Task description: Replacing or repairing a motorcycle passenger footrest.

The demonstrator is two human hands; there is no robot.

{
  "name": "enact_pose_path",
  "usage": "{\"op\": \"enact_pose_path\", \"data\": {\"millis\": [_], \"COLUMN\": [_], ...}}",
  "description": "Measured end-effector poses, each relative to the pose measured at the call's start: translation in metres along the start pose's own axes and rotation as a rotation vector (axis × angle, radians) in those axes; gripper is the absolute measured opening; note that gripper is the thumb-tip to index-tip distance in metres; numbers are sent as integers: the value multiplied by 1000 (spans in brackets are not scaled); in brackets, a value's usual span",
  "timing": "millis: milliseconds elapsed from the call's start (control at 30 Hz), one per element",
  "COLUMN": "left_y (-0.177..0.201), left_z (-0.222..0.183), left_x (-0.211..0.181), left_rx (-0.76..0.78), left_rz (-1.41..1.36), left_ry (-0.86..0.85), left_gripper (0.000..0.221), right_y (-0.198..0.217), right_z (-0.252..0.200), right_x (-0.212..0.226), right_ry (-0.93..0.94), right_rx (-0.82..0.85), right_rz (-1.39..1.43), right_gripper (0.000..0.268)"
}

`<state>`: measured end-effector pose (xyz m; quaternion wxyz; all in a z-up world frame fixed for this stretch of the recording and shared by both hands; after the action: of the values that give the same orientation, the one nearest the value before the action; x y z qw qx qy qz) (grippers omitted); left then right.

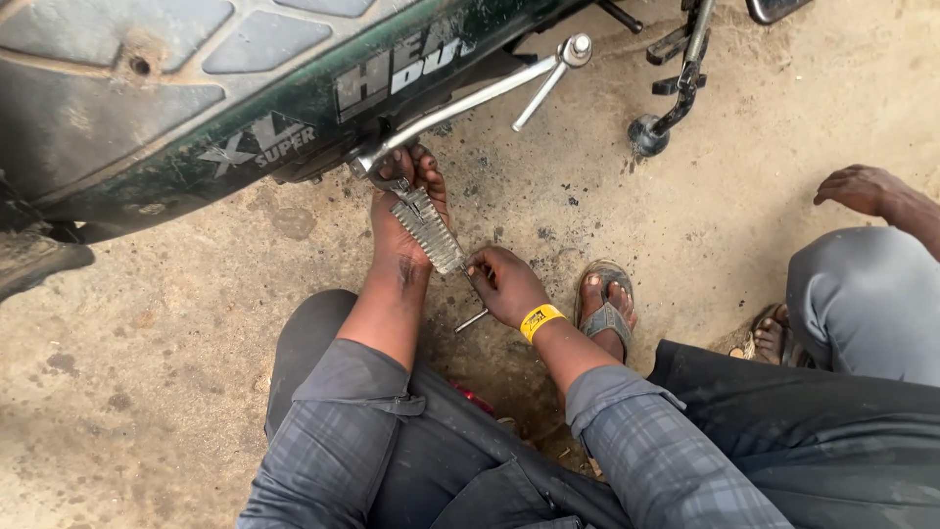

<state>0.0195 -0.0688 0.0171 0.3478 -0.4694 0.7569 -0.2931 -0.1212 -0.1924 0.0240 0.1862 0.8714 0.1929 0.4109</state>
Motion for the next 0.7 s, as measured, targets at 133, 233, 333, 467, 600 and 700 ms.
{"op": "enact_pose_path", "data": {"millis": [133,233,333,467,600,700], "left_y": [4,7,17,13,20,17], "left_z": [4,5,6,14,17,19], "left_x": [-3,-1,-1,-4,-3,-5], "left_rx": [-8,87,119,24,-7,39], "left_rz": [103,121,194,265,276,269], "left_ry": [-23,-76,-120,-108,-98,-89], "left_gripper": [10,10,11,10,6,8], "right_y": [-6,13,31,19,5,10], "right_z": [18,62,99,138,136,136], "right_x": [-4,33,76,91,99,108], "right_ry": [20,-134,29,-37,-133,-205], "right_rx": [-77,-120,-5,205,282,303], "right_rz": [225,399,870,1163,1453,1551], "right_gripper": [24,32,31,21,27,40]}}
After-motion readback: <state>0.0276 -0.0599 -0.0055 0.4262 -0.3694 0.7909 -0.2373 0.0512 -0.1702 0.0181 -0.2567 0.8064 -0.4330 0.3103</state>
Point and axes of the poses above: each hand's wrist, its own z-axis towards the middle knuckle, its own y-axis out of the back of the hand, x = y × z, the point moved 1 cm from there along z, towards the middle knuckle, and after that the axes turned 7 degrees about -y, right-handed, at the moved point
